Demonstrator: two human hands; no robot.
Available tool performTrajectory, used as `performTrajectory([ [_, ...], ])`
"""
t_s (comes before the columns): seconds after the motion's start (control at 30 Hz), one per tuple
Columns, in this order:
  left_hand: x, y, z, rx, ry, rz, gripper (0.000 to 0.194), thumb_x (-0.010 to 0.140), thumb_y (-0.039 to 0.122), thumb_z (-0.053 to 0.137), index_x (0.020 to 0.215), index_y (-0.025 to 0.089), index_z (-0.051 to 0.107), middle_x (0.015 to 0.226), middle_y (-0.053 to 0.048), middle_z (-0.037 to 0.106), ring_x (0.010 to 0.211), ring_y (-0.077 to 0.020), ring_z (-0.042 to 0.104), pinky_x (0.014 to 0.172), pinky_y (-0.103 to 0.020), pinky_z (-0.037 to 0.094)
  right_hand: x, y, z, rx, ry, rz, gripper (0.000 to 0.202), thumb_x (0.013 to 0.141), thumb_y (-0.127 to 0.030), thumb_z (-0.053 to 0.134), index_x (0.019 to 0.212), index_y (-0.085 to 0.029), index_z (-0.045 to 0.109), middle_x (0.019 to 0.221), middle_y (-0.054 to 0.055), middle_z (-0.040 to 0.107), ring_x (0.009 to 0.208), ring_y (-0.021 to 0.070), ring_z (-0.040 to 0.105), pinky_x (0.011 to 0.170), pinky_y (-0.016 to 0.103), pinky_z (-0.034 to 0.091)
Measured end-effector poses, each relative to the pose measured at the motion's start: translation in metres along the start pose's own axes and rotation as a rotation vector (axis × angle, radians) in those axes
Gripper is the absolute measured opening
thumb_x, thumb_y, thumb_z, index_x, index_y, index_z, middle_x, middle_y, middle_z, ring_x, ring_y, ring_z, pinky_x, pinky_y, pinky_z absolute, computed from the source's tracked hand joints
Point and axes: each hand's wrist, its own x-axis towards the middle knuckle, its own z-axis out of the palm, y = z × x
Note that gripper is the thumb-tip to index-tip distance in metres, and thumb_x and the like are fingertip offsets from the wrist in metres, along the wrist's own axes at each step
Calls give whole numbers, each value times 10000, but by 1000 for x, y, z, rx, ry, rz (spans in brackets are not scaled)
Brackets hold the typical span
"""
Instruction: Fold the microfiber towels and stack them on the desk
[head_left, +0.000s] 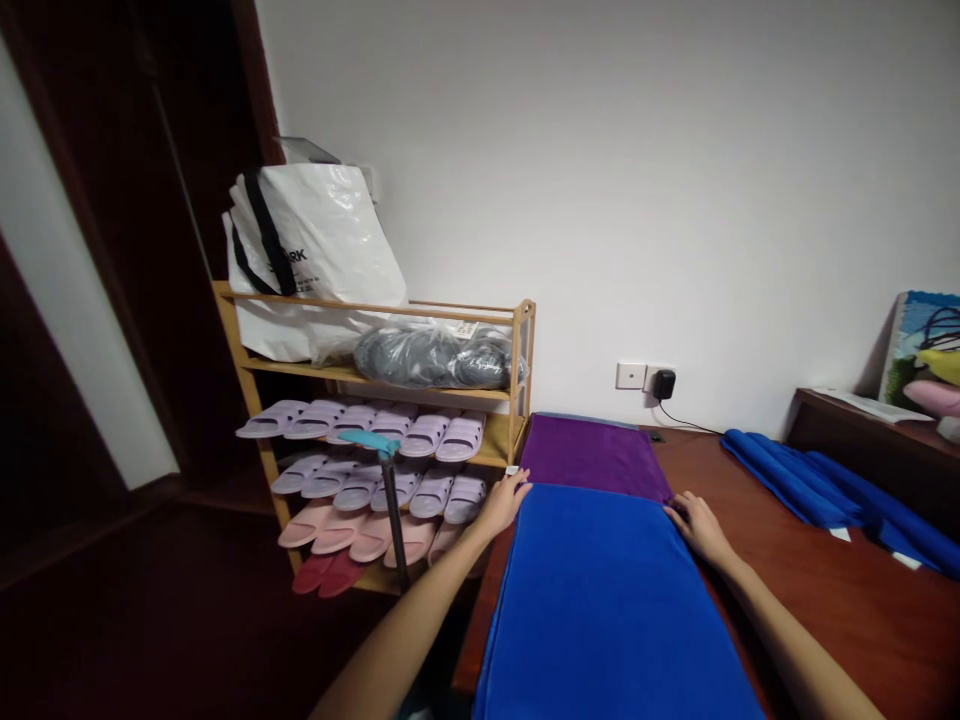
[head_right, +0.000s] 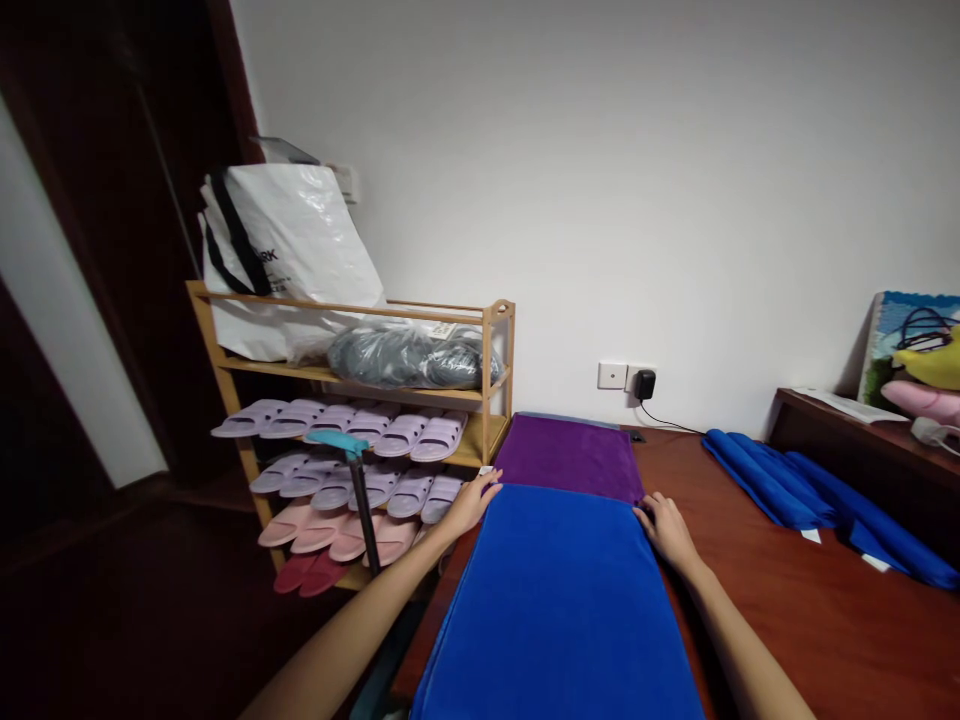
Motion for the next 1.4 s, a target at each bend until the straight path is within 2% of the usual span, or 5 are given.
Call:
performTrajectory([
  [0.37, -35, 16, -9, 39, -34, 11, 350, 907, 250, 495, 1234, 184, 600, 1231, -94, 625, 1182, -234, 544, 1016, -377, 389, -41, -23, -24, -3, -78, 15, 379, 883, -504, 355, 820, -216, 592, 880, 72, 566, 791, 192, 521, 763, 333, 411],
  [0.93, -133, 70, -54, 149, -78, 59, 351, 909, 313, 484, 1227, 239, 615, 1194, -41, 653, 1199, -273, 509, 1049, -420, 353, -132, -58, -72, 191, -150, 102, 396, 848, -586, 417, 775, -243, 601, 865, 70, 596, 830, 213, 559, 779, 331, 448],
  [1.2, -150, 93, -76, -2, -134, -38, 356, 879, 335, 500, 1194, 226, 626, 1197, -77, 645, 1218, -288, 492, 1032, -425, 366, -149, -74, -95, 330, -164, 107, 335, 861, -521, 456, 761, -231, 593, 842, 44, 594, 801, 173, 566, 763, 264, 456],
  [1.3, -150, 108, -89, -191, -145, -28, 246, 908, 359, 482, 1029, 233, 655, 1086, -70, 672, 1062, -250, 587, 943, -356, 426, -156, -75, -104, 428, -25, 100, 280, 853, -481, 485, 801, -220, 577, 854, 43, 601, 808, 169, 568, 773, 248, 467],
  [1.4, -150, 123, -102, -394, -158, -54, 291, 921, 428, 464, 763, 206, 570, 708, -7, 596, 668, -169, 571, 643, -255, 454, -163, -75, -110, 511, 106, 124, 274, 812, -480, 534, 842, -214, 595, 855, 42, 616, 813, 175, 590, 743, 225, 494],
])
